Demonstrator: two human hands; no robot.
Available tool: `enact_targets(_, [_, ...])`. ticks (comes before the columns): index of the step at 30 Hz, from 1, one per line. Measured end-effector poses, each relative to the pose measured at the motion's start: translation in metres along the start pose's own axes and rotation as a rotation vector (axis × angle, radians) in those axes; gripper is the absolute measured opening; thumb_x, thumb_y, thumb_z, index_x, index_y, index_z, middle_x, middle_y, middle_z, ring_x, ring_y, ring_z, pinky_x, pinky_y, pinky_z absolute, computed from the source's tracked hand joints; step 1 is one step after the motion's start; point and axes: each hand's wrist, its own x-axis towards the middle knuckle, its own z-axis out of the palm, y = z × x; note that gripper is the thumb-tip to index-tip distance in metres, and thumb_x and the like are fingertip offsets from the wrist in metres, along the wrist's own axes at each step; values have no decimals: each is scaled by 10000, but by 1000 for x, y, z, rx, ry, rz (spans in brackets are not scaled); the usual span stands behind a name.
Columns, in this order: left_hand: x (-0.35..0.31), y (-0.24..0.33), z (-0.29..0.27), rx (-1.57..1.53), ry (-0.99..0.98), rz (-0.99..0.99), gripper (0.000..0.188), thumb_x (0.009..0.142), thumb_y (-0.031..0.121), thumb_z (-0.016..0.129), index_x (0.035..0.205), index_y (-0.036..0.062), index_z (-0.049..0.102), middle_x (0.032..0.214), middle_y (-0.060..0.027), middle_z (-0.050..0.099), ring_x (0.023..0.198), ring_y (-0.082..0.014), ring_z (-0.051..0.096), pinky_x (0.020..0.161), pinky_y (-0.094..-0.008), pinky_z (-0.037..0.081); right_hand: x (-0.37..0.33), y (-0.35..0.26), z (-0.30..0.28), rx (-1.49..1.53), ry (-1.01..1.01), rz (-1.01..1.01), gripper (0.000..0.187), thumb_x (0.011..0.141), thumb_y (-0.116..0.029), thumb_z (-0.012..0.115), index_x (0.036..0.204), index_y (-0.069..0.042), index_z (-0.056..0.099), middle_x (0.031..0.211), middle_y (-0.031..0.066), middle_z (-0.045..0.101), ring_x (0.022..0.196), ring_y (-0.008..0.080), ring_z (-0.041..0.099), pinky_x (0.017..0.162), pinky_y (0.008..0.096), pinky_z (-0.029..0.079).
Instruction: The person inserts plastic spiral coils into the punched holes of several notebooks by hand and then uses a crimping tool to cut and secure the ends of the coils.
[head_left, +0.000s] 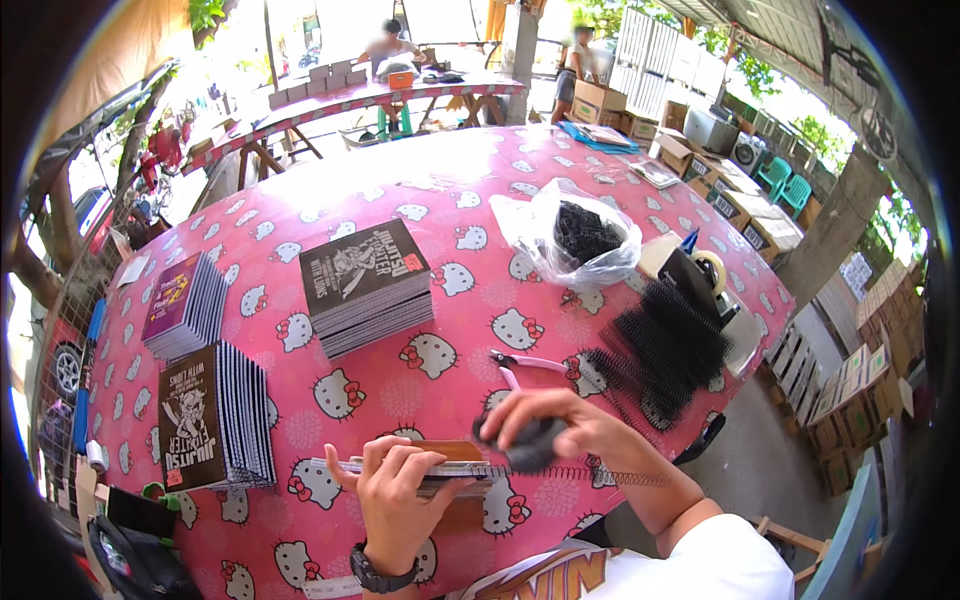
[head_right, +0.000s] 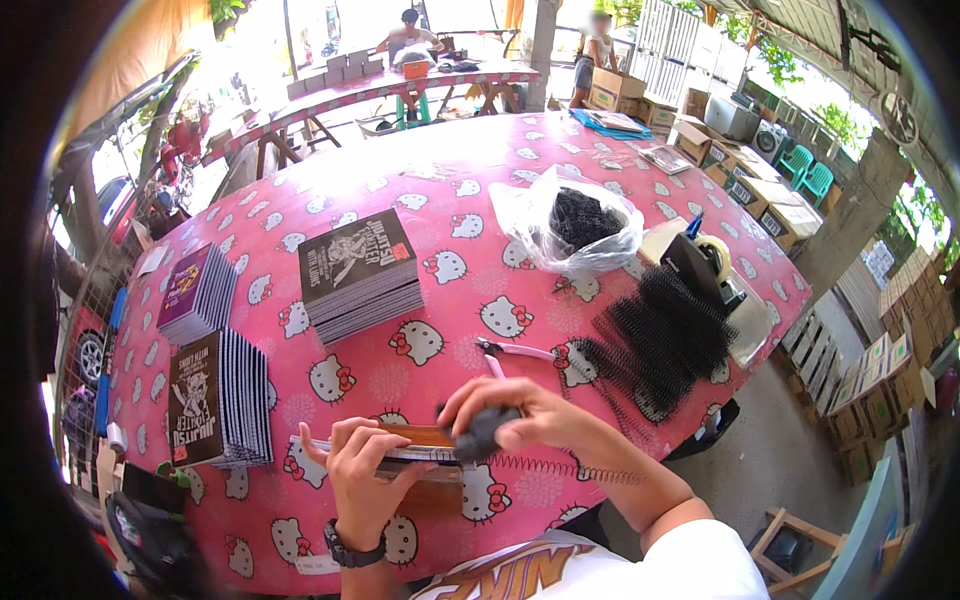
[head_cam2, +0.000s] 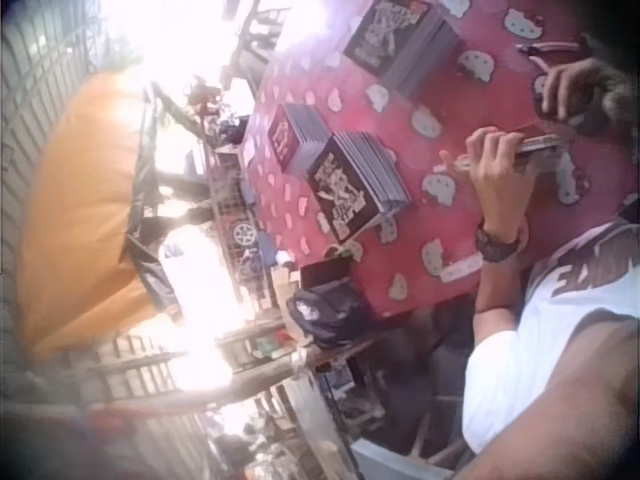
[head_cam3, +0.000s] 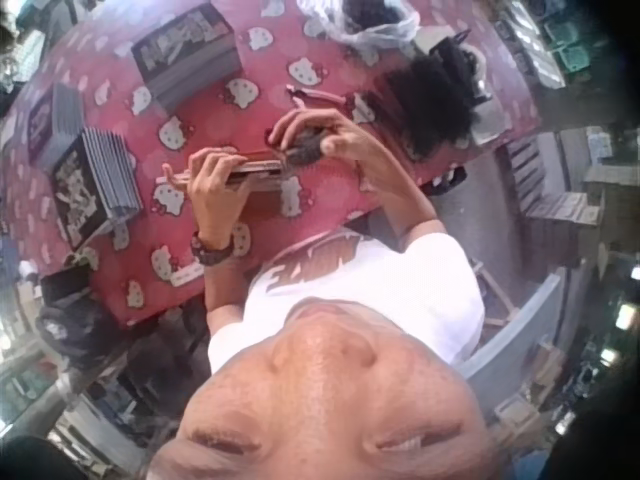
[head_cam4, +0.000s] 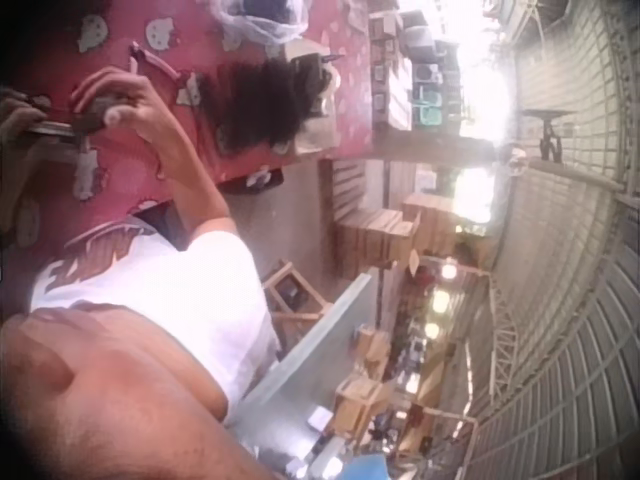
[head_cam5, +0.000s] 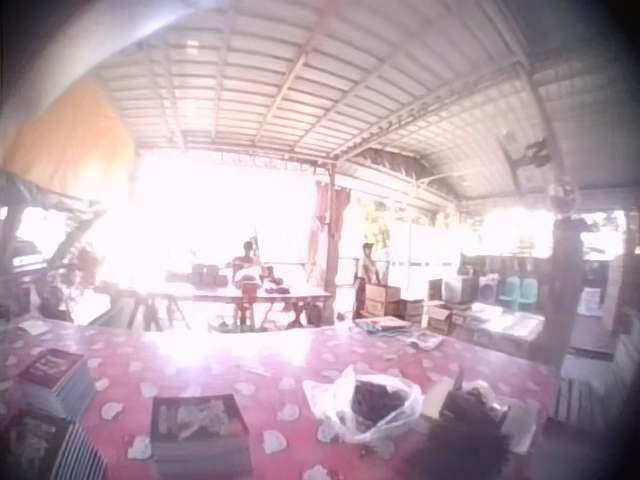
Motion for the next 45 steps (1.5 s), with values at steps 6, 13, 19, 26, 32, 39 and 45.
enact_targets(6, [-3, -13, -2, -19, -29, 59, 278, 554, 257, 802, 758, 171, 633, 753, 49, 579, 906, -176, 551, 1044, -556, 81, 17, 9, -5, -70, -37, 3, 440, 725, -432, 713, 940, -51, 660, 1055, 115, 618, 1028, 265, 529, 940, 393, 358])
enact_targets(13, [-8, -25, -2, -24, 100, 49, 272, 572, 292, 799, 759, 184, 633, 722, 58, 568, 895, -168, 559, 1049, -554, 60, 29, -2, -4, -436, -110, 95, 461, 728, -431, 723, 948, -31, 657, 1131, 142, 604, 1066, 257, 526, 958, 374, 348])
enact_targets(19, [-15, -29, 3, -44, 105, 32, 270, 593, 293, 795, 774, 176, 633, 730, 55, 582, 893, -178, 558, 1045, -539, 108, 26, -8, -9, -46, -11, -20, 380, 761, -322, 715, 972, -15, 645, 1045, 142, 627, 898, 209, 573, 818, 336, 430])
enact_targets(26, [-17, -34, 3, -12, 134, 54, 363, 582, 340, 793, 857, 163, 635, 883, 11, 600, 977, -239, 527, 1045, -522, 145, 25, 7, 18, 77, -263, -34, 491, 774, -357, 701, 1154, -61, 607, 1192, 124, 576, 1074, 226, 492, 927, 349, 361])
enact_targets(32, [-18, -48, -7, 175, 260, -9, 652, 586, 585, 741, 1051, 153, 591, 1267, -57, 452, 1214, -304, 388, 1049, -555, 169, 19, 20, 28, 289, -160, -109, 508, 784, -405, 668, 1146, -50, 632, 1162, 105, 619, 1162, 263, 437, 1013, 416, 290])
enact_targets(39, [-16, -57, 9, -761, 511, -308, 988, 514, 295, 888, 1310, 85, 342, 1168, -107, 449, 1036, -202, 475, 896, -342, 396, 30, 0, 9, -7, -113, -266, 438, 705, -386, 744, 982, -51, 689, 1004, 65, 673, 997, 208, 512, 885, 361, 377])
enact_targets(45, [-30, -85, 14, -966, 308, -366, 737, 541, 54, 865, 1140, 59, 436, 881, -15, 468, 791, -97, 477, 707, -233, 441, 33, -12, 23, 343, -207, -277, 466, 752, -449, 688, 922, -16, 674, 1007, 99, 661, 970, 202, 504, 887, 348, 368])
